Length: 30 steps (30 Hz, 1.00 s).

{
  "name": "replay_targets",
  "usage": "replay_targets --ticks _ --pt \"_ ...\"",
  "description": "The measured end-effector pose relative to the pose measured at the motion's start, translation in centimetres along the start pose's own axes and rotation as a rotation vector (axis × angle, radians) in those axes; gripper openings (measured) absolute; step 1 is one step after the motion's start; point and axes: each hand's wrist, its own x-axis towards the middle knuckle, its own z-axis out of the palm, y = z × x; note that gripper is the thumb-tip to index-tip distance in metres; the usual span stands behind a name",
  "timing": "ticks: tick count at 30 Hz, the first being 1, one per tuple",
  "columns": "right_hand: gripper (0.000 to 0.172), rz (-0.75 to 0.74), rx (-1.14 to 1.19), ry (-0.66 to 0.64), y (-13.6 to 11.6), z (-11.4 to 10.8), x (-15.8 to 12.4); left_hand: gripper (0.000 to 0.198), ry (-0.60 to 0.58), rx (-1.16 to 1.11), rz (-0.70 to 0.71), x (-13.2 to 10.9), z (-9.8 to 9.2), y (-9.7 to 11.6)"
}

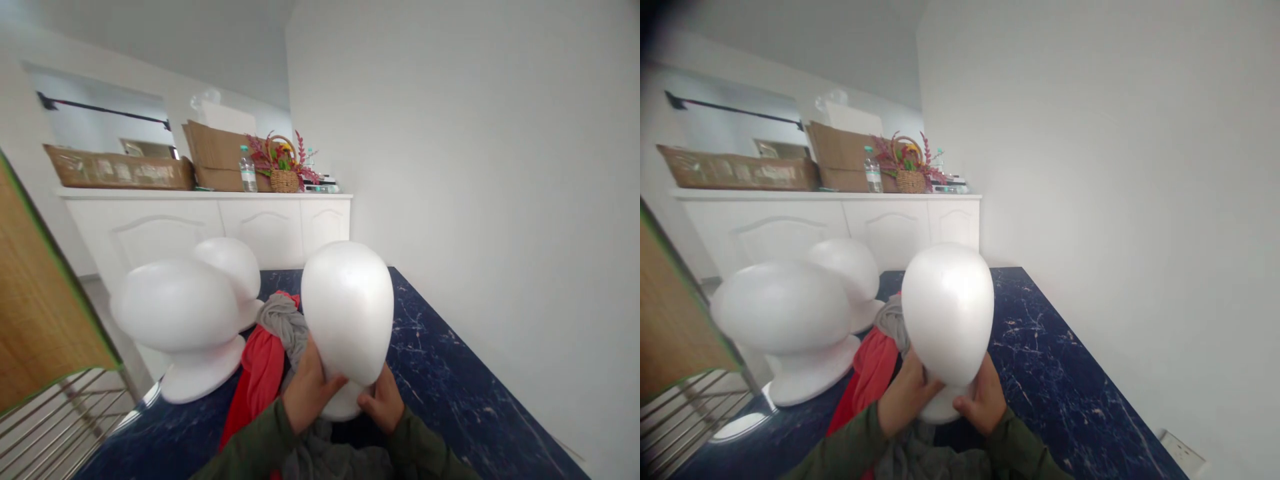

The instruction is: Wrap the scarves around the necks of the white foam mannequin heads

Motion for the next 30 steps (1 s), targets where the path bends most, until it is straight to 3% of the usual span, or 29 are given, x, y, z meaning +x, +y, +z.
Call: replay_targets --ticks 4,6,8,14,17,20,23,25,27,28,30 --pt "0.077 0.151 -0.165 0.137 2.7 -1.9 1.6 0.075 -0.209 -0.134 0.029 2.9 3.6 -1.3" --pt "0.068 0.237 -0.142 0.151 4.2 -2.4 1.8 0.071 -0.301 -0.131 0.044 3.4 4.1 -2.8" --pt "0.065 0.293 -0.061 0.156 5.5 -2.6 1.5 0.061 -0.32 -0.02 0.031 3.7 3.7 -4.5" --pt "0.068 0.378 0.014 0.202 6.2 -2.8 1.1 0.03 -0.134 0.541 -0.138 6.5 -1.5 -7.2" --pt "0.066 0.396 -0.034 0.182 5.6 -3.3 1.1 0.023 -0.101 0.624 -0.268 8.0 -4.8 -8.1" --pt "0.068 0.379 -0.275 0.265 4.6 -3.8 -0.2 0.021 -0.05 0.649 -0.347 8.6 -7.3 -9.1" --pt "0.046 0.356 -0.494 0.338 2.3 -3.3 -2.5 0.017 0.016 0.621 -0.368 8.8 -8.6 -9.6" --pt "0.023 0.306 -0.495 0.205 -0.2 -1.7 -3.4 0.013 0.064 0.575 -0.377 8.8 -8.9 -9.8" --pt "0.017 0.241 -0.416 -0.053 -2.6 1.3 -3.0 0.014 0.113 0.516 -0.398 8.7 -8.7 -10.1" --pt "0.021 0.232 -0.394 -0.138 -3.6 3.1 -2.2 0.016 0.137 0.479 -0.411 8.6 -8.5 -10.3" --pt "0.048 0.281 -0.392 -0.272 -4.8 7.0 0.0 0.024 0.187 0.372 -0.432 8.3 -8.0 -10.9"
